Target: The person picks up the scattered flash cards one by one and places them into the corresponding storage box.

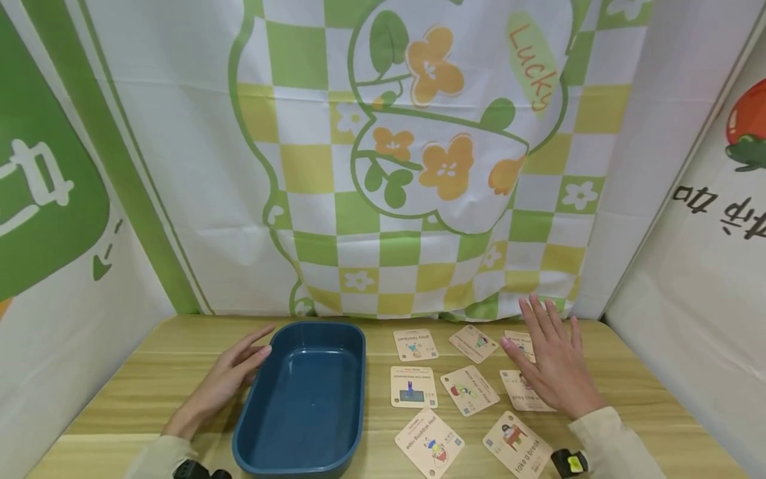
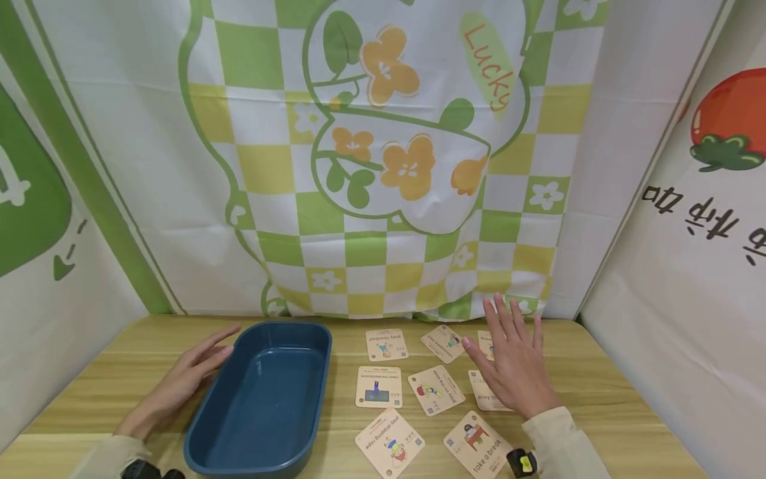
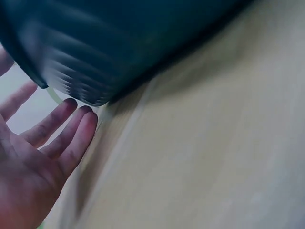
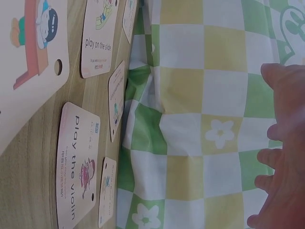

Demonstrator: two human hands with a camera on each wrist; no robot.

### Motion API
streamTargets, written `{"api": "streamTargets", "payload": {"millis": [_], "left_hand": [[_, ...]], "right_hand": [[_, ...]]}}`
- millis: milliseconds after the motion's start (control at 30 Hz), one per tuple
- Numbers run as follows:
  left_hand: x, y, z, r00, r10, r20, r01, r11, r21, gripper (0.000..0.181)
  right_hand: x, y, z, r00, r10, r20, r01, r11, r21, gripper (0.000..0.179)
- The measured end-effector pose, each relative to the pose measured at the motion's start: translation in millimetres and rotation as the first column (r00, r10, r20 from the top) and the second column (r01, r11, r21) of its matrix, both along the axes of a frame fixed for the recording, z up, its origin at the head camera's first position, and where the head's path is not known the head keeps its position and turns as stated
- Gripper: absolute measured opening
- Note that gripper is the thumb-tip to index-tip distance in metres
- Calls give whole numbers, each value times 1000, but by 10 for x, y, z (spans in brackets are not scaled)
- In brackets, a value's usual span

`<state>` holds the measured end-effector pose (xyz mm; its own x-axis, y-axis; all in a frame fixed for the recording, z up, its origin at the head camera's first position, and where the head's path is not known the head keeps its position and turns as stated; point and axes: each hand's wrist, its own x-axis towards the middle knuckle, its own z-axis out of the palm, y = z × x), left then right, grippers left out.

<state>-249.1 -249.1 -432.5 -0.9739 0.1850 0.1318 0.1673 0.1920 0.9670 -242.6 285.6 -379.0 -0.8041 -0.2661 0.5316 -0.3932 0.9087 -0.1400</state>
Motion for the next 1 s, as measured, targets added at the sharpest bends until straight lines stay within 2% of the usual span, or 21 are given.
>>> {"api": "streamTargets", "payload": {"millis": [100,233,600,1000], "left_hand": [[4,-17,-44,1000,-21,23,20,998,55,60],[8,-30,-90,999,-44,17,43,996,80,58],[3,-46,-110,1000,-25,6,25,999,-46,55],[-3,-57,-124,1000,-18,9,19,998,-62,55]], "right_hand": [[-4,-3,3,1000,1,4,-1,1000,-2,79],[-5,-5,8,1000,2,11,-2,1000,-9,79],[-8,6,-3,1000,3,23,-2,1000,-23,79],[-25,72,21,998,-3,60,7,997,-71,79]]}}
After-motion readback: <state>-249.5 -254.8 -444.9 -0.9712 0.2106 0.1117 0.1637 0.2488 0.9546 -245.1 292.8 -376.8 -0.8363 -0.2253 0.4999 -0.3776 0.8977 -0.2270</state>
